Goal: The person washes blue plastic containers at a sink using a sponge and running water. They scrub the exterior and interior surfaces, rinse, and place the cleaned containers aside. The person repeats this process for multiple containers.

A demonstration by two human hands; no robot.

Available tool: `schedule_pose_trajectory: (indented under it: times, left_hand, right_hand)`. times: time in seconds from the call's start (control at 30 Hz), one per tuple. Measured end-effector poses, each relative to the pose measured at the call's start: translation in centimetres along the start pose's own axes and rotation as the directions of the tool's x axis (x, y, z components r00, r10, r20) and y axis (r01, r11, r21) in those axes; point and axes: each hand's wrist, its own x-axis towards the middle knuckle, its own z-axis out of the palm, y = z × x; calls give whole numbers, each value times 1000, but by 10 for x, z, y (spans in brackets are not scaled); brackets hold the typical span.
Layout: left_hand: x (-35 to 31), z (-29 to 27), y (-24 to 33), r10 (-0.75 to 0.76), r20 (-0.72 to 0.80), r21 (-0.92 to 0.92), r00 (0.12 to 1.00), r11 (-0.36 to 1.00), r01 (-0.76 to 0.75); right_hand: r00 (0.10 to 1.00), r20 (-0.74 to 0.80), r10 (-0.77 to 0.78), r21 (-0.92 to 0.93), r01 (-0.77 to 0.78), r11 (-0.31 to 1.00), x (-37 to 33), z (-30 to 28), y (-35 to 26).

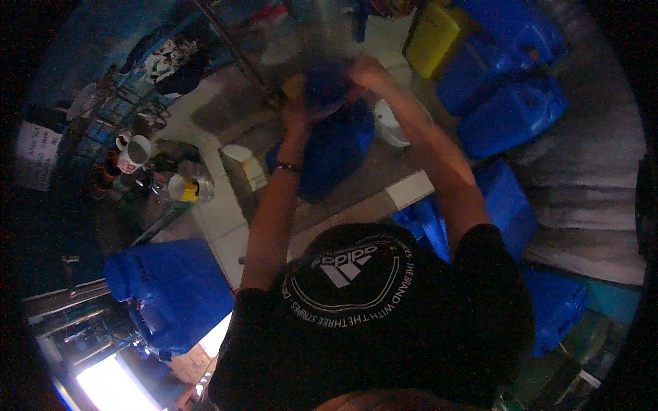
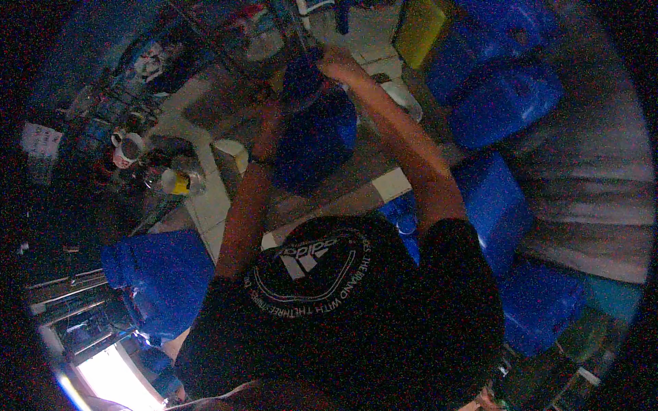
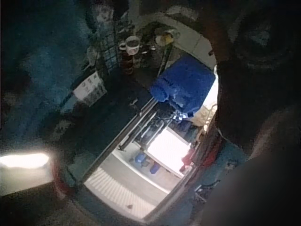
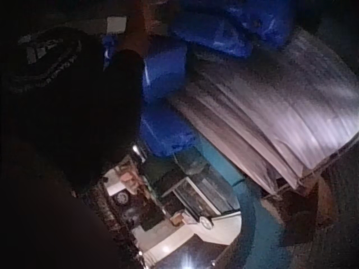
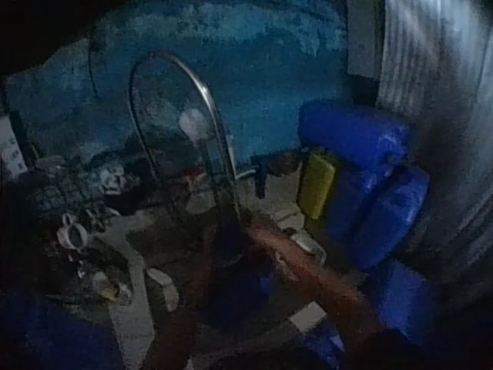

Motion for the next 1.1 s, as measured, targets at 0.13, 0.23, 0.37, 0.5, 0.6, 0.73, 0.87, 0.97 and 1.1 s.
schedule_pose_trajectory:
  times: [0.13, 0.23, 0.37, 0.5, 0.6, 0.73, 0.87, 0.97, 1.1]
  left_hand:
    - [28, 65, -7, 172, 44, -91, 984, 982, -167]
    - [57, 100, -8, 351, 51, 1, 935, 936, -351]
    - [96, 96, 15, 561, 103, 147, 822, 808, -570]
    - [96, 41, 65, 445, 294, 203, 846, 836, -510]
    - [93, 4, 108, 318, 547, 155, 775, 871, -466]
    - [109, -30, 113, 502, 624, -34, 599, 783, -621]
    - [126, -22, 107, 650, 548, 88, 527, 581, -809]
    - [125, -27, 108, 645, 557, 204, 524, 505, -839]
    - [105, -62, 117, 452, 532, 352, 716, 651, -672]
  right_hand:
    - [949, -188, -254, -613, 88, 785, 2, -10, -44]
    - [883, -284, -375, -737, 50, 674, -3, -17, -50]
    - [872, -475, -119, -564, -198, 802, -29, -52, -19]
    - [846, -533, 3, -515, -328, 792, -61, -55, 22]
    - [852, -518, 71, -444, -339, 829, -80, -37, 60]
    - [966, -243, 84, -381, -175, 908, -94, -5, 117]
    - [970, -139, 198, 237, -162, 958, -83, 53, 134]
    - [972, -169, 166, 640, -19, 768, -78, 81, 116]
    - [976, -160, -146, -23, 144, 989, -63, 99, 77]
